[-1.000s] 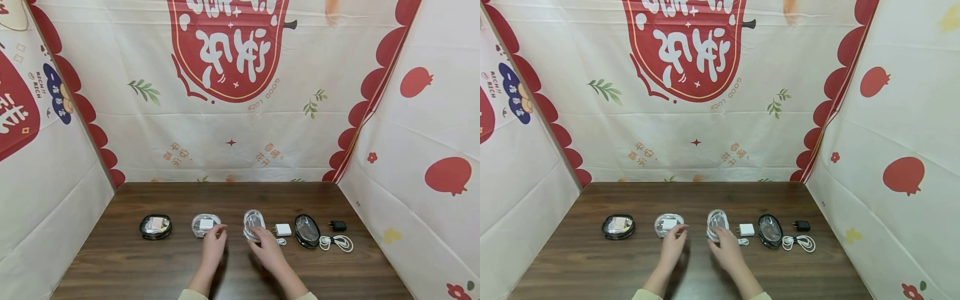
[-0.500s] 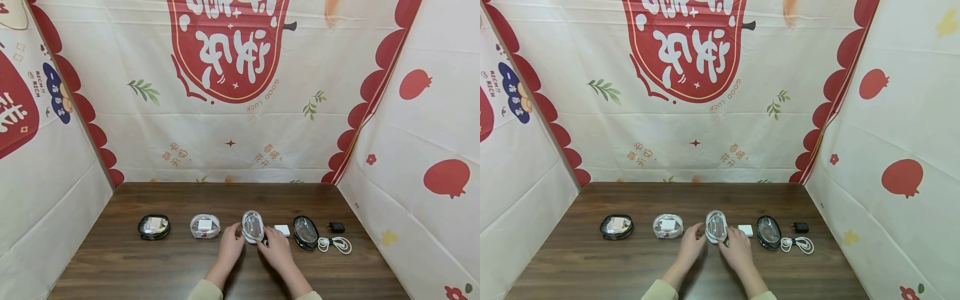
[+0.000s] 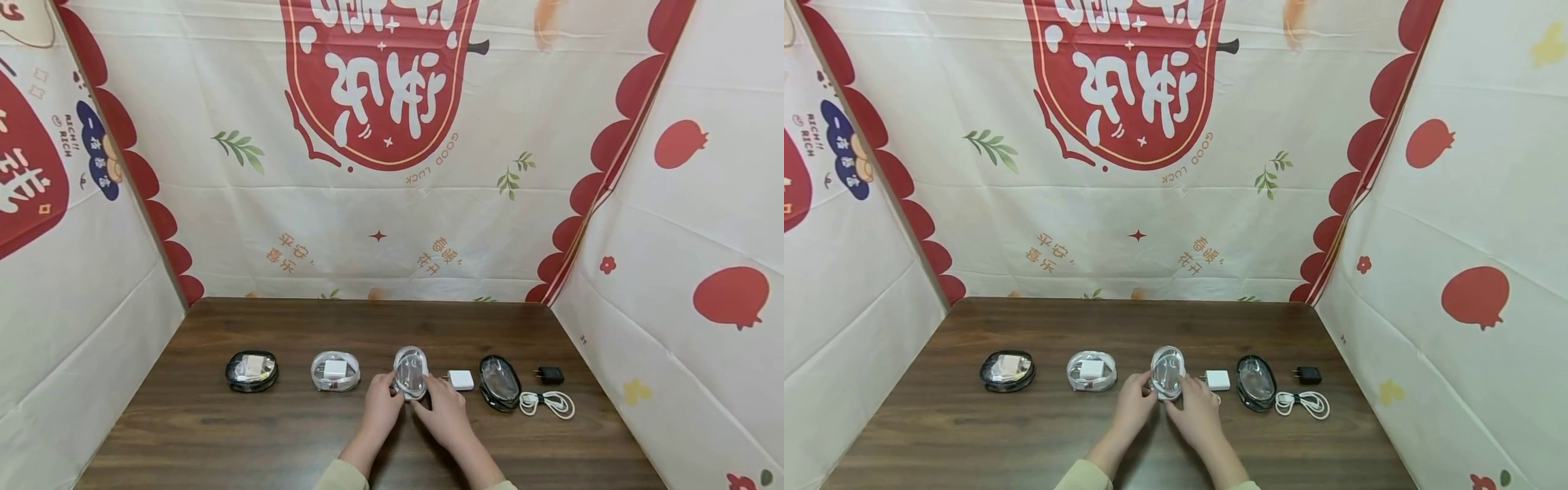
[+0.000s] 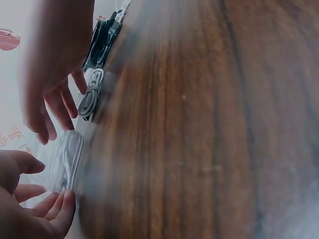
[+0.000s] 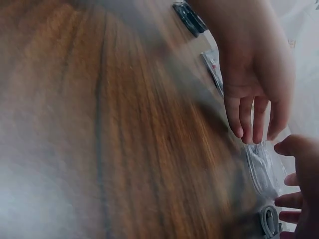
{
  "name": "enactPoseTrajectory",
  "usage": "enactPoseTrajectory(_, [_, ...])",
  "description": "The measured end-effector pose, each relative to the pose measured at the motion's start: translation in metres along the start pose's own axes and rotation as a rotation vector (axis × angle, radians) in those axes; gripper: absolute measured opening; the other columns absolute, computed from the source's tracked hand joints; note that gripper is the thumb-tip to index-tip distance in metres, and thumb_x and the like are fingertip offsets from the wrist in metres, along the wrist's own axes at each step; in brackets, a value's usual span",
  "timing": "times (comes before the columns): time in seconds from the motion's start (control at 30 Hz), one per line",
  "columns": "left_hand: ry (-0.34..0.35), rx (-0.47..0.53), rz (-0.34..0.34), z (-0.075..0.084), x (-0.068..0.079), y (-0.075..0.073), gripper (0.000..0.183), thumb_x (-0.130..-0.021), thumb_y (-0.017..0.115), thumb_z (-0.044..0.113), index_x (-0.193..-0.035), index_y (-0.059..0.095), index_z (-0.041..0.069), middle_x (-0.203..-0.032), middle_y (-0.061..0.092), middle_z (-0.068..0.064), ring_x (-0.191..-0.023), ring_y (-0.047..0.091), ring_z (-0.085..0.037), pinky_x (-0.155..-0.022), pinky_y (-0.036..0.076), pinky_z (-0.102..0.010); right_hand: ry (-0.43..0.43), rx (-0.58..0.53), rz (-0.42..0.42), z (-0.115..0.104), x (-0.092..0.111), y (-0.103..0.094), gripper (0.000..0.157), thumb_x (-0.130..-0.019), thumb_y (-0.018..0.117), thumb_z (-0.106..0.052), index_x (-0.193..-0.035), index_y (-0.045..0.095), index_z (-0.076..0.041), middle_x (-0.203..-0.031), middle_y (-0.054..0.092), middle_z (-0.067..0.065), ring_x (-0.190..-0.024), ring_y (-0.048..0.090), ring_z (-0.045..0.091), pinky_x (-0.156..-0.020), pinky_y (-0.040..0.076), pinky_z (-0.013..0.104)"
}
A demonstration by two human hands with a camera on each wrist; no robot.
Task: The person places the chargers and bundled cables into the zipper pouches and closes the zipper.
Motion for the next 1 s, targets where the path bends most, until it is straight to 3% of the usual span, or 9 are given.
enactPoseTrajectory(0.13, [0.027,-0.070,0.014,0.003,0.001,-0.002,0.049,-0.074,0.075,-0.003,-0.121,0.063,-0.006,-0.102,0.060,-0.017,-0.091,0.061,-0.030,-0.081,0.051,-0.045,-0.033,-0.007,0.020,-0.007,0.006,-0.004,0.054,-0.085,0.071,-0.034,-0.127,0.060,-0.002,-0.129,0.059,0.019,-0.120,0.049,0.040,-0.090,0.036,0.059])
enactPoseTrajectory(0.3, [0.106,-0.156,0.043,0.011,0.003,-0.005,0.051,-0.068,0.084,0.002,-0.117,0.068,0.001,-0.100,0.060,-0.015,-0.089,0.061,-0.032,-0.081,0.051,-0.046,-0.056,-0.034,0.032,-0.013,0.010,-0.007,0.054,-0.084,0.070,-0.032,-0.127,0.060,-0.001,-0.126,0.060,0.020,-0.120,0.049,0.042,-0.097,0.035,0.063])
enactPoseTrajectory(0.5, [0.160,-0.222,0.076,0.012,0.002,-0.004,0.050,-0.064,0.088,0.005,-0.111,0.071,0.002,-0.098,0.059,-0.015,-0.086,0.061,-0.032,-0.078,0.052,-0.045,-0.060,-0.058,0.002,-0.016,0.012,0.000,0.054,-0.086,0.068,-0.033,-0.128,0.059,-0.001,-0.128,0.059,0.019,-0.123,0.048,0.039,-0.099,0.034,0.061])
enactPoseTrajectory(0.87, [0.133,-0.207,0.037,0.007,-0.001,-0.009,0.036,-0.078,0.080,0.013,-0.112,0.072,0.002,-0.106,0.065,-0.017,-0.094,0.064,-0.033,-0.083,0.051,-0.045,-0.072,-0.082,0.052,-0.015,0.009,-0.007,0.058,-0.084,0.072,-0.025,-0.132,0.054,0.001,-0.125,0.061,0.017,-0.120,0.050,0.038,-0.098,0.035,0.060])
enactPoseTrajectory(1.0, [0.138,-0.196,0.032,0.008,-0.001,-0.012,0.035,-0.082,0.076,0.012,-0.114,0.070,0.001,-0.109,0.065,-0.021,-0.098,0.064,-0.036,-0.087,0.051,-0.046,-0.065,-0.082,0.048,-0.013,0.004,-0.010,0.049,-0.084,0.072,-0.024,-0.125,0.059,-0.001,-0.123,0.063,0.016,-0.120,0.051,0.038,-0.095,0.035,0.061])
Point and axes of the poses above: each hand's wrist, its own x-axis away from the middle knuckle, its own y-axis out of the palm, z = x × y, the point moved 9 cm from there along -x, towards the middle knuckle
